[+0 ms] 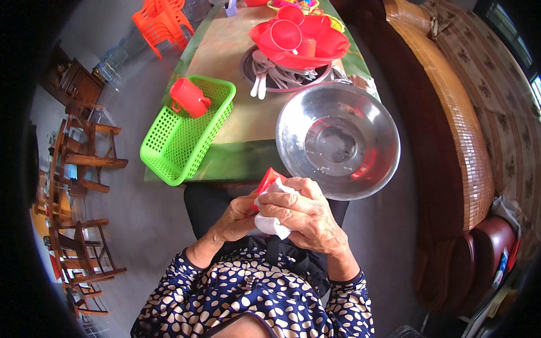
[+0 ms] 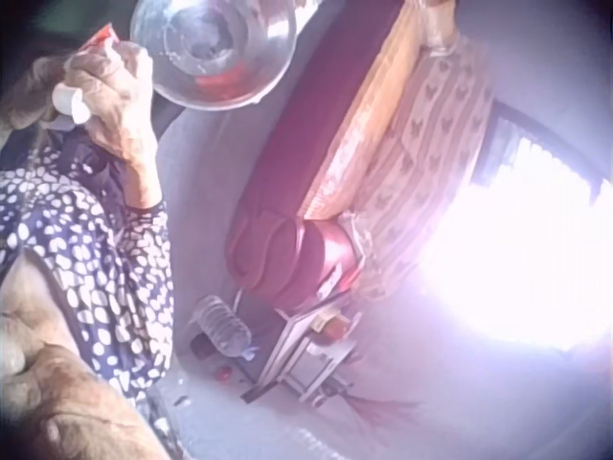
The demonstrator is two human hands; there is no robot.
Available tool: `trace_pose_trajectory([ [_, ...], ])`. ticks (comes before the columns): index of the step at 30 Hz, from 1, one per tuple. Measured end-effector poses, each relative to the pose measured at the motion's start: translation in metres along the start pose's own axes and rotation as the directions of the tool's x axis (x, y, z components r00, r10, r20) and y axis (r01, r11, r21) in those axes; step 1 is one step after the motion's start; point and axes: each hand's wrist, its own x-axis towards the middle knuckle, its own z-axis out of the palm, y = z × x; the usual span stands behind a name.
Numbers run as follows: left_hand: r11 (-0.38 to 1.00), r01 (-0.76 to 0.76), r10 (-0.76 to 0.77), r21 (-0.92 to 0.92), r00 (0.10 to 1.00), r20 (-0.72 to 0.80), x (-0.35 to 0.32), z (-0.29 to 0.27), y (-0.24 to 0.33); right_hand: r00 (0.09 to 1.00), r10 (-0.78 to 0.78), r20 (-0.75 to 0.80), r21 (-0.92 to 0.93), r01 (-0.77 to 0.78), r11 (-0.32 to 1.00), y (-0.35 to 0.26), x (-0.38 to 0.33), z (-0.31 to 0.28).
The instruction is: The person sits at a table and wipes red plastic cups with a white cloth. They pick up cups from a metal bowl, wipe them inside and out, and place them into a green plastic basket. The person handles the cups one at a time throughout the episode.
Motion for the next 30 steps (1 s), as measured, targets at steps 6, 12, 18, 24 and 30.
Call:
trace_pose_trajectory([
  [6,0.817,-0.309,0.266,0.487,0.951,0.158,0.0,-0.006,0.015,0.986,0.094,-0.138,0.086,-0.082,0.993,0.007,0.014,0.011],
  [12,0.82,-0.304,0.257,0.485,0.953,0.163,-0.004,-0.008,0.012,0.847,0.531,0.001,0.349,-0.498,0.794,0.018,0.014,0.008],
  [18,0.897,-0.151,0.158,0.415,0.987,0.018,-0.007,-0.014,0.011,0.997,0.071,-0.01,0.058,-0.071,0.996,0.008,0.02,0.02],
  [24,0.925,-0.155,0.176,0.346,0.984,-0.032,-0.012,-0.015,0.013,1.0,0.029,-0.006,-0.012,-0.029,0.999,-0.007,0.018,0.027],
  [30,0.79,-0.387,0.361,0.476,0.921,0.149,-0.014,-0.015,0.013,0.971,0.236,-0.033,0.444,-0.198,0.874,0.011,0.022,0.02],
])
